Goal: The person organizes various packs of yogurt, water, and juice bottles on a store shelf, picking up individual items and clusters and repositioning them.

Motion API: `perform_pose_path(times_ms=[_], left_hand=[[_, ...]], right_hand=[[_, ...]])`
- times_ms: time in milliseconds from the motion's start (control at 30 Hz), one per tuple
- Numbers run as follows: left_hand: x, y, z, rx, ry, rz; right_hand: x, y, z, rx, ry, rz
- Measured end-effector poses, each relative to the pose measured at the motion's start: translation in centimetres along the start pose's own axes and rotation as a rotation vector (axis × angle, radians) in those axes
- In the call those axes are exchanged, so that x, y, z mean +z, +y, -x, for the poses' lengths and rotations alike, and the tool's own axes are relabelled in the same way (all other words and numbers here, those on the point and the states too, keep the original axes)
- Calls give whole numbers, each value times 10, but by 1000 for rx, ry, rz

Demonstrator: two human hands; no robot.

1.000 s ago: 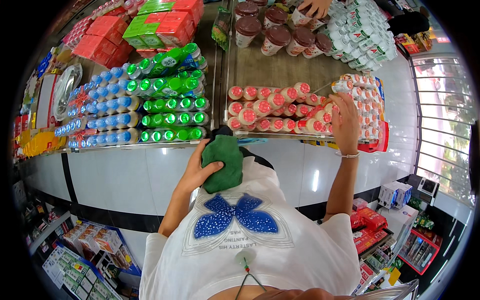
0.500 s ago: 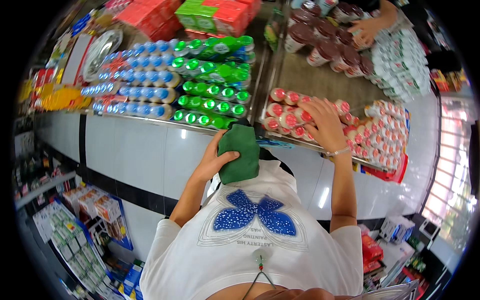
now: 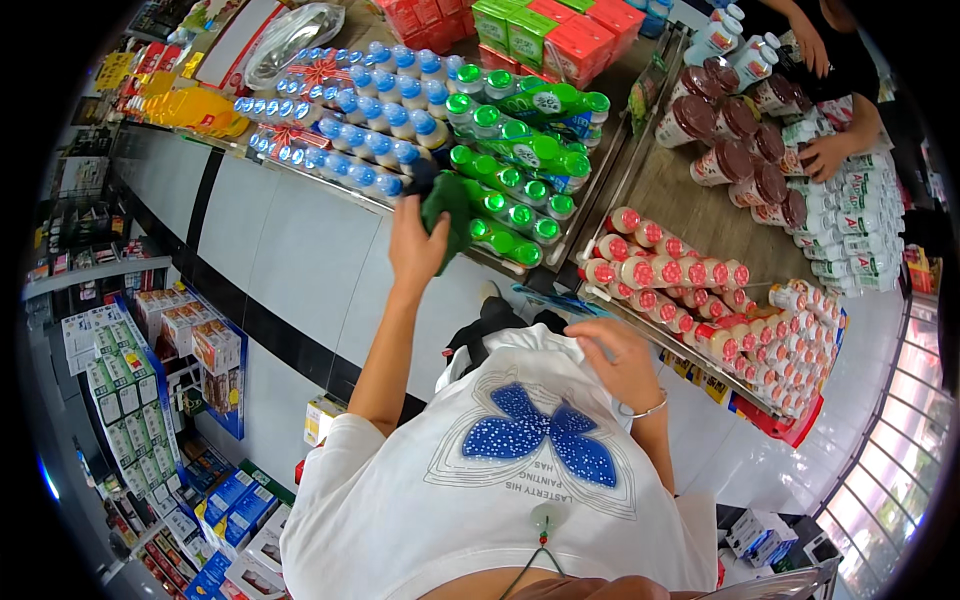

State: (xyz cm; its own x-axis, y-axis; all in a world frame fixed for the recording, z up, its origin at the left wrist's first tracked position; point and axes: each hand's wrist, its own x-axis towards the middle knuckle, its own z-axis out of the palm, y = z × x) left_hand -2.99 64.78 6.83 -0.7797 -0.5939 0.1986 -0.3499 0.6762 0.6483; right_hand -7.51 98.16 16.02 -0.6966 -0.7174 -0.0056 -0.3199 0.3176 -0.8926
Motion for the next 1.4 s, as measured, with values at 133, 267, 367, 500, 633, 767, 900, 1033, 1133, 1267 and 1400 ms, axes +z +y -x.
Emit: perform_pose_path(times_ms=[133, 267, 367, 500, 633, 767, 900, 1033, 1133, 1267, 1400], left_hand=[[12, 47, 0, 116, -72, -193], [20, 80, 10, 234, -236, -241], [23, 93, 20, 320, -366, -204], [9, 76, 24, 382, -440, -14], [-21, 22, 24, 122, -606, 377], [-60, -17, 35, -254, -733, 587], [-73, -50, 42, -378, -725, 586], [-76, -61, 38, -353, -722, 534], [-76, -60, 35, -344, -713, 607], [-77, -53, 31, -319, -696, 607], [-82, -45, 34, -318, -665, 570]], right_hand=[[15, -8, -2, -32, -71, 28], [24, -6, -5, -37, -104, 65], [33, -8, -10, -61, -131, 81], [46, -10, -18, -80, -153, 99], [64, -14, -24, -37, -161, 109], [86, -16, -30, 34, -191, 101], [111, -20, -38, 50, -203, 94], [126, -24, -45, 84, -270, 135], [132, -20, -41, 136, -240, 137], [129, -12, -40, 230, -175, 137], [122, 4, -51, 88, -36, 178]])
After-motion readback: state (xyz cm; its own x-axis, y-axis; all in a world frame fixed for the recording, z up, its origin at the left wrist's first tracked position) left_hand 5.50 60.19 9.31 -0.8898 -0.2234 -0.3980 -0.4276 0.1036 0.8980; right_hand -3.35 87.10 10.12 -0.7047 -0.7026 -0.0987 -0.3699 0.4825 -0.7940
